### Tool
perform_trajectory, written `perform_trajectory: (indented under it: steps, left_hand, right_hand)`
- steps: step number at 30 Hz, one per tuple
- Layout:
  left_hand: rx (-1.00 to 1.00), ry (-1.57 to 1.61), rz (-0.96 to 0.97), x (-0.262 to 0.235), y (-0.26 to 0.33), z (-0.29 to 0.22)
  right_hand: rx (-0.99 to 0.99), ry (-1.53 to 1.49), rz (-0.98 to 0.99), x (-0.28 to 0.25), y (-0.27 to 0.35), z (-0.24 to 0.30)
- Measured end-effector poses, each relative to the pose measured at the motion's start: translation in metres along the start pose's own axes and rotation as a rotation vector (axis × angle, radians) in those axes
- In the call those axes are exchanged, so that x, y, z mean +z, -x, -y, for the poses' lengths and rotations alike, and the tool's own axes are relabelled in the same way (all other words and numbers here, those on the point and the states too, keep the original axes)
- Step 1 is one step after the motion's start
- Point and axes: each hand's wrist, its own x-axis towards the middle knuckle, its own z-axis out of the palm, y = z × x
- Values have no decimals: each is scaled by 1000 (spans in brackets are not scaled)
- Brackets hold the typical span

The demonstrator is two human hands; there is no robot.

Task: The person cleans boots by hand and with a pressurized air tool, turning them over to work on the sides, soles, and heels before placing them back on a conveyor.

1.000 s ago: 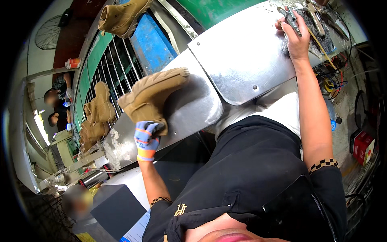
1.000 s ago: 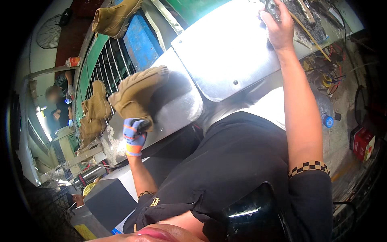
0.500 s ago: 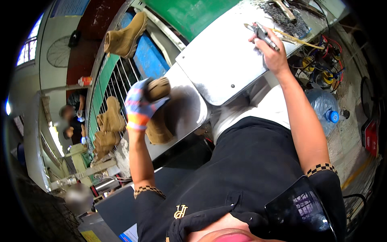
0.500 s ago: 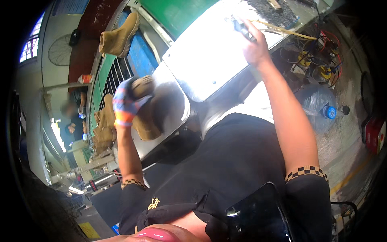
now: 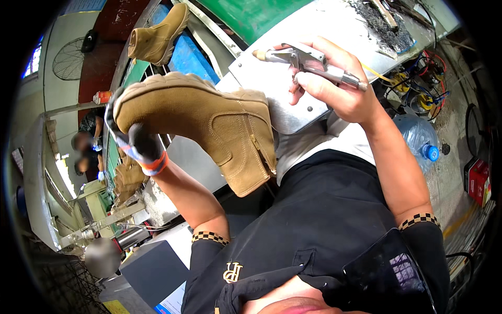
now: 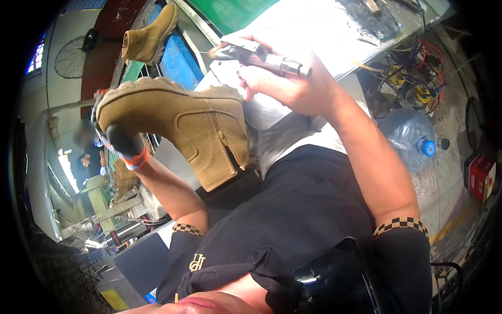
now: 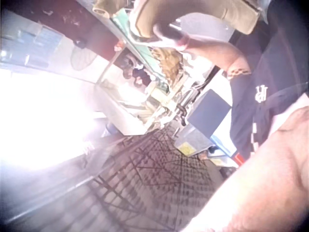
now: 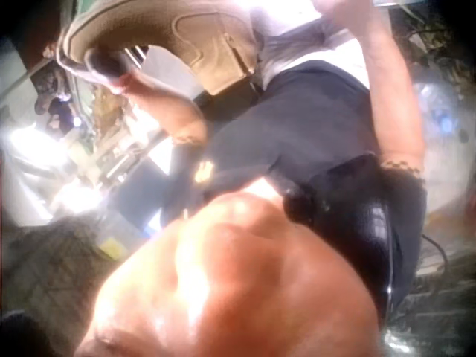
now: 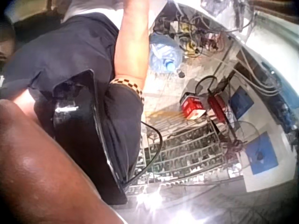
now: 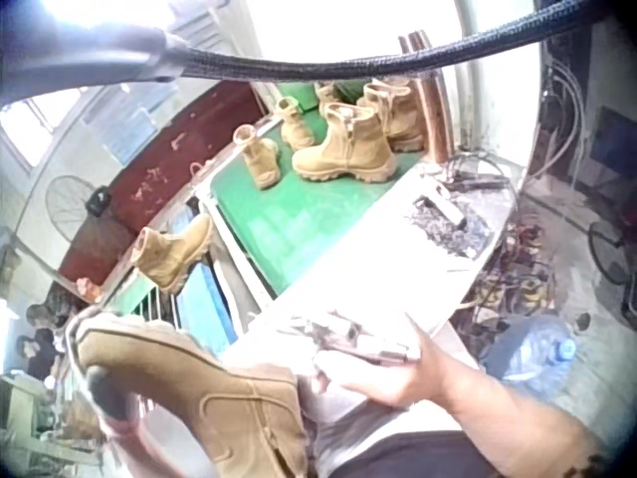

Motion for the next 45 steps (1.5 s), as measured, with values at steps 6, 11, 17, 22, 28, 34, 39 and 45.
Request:
perform_trajectory:
  steps: [6,11,17,22,28,34,39,45]
  left_hand:
    - [136,-176,-47,23,-25,7]
    - [52,-62,-7,15,-34,19]
    - [-47,67,-70,9,-39,53]
    - [-155,286,75,-4,-44,77]
    - [-327,492,155,-20,-42,107]
    - [-477,710,194,-10,-32,122]
    - [-437,886,376,-4,-32,125]
    - [-441,812,301,-3,-27,126]
  right_hand:
    - [-241,113,128,29,-37,10]
    - [-519,338,30,54,-83,10]
    - [-522,75,132,63,-109,-22]
    - [-399,265,-24,58,-97,-42]
    - [-66,-15,-4,54,-56,-58]
    - [95,-32,-71,46,-18,-78]
    - [-49,197,-37,40,-7,-84]
    - [88,47,-84,32,14,-92]
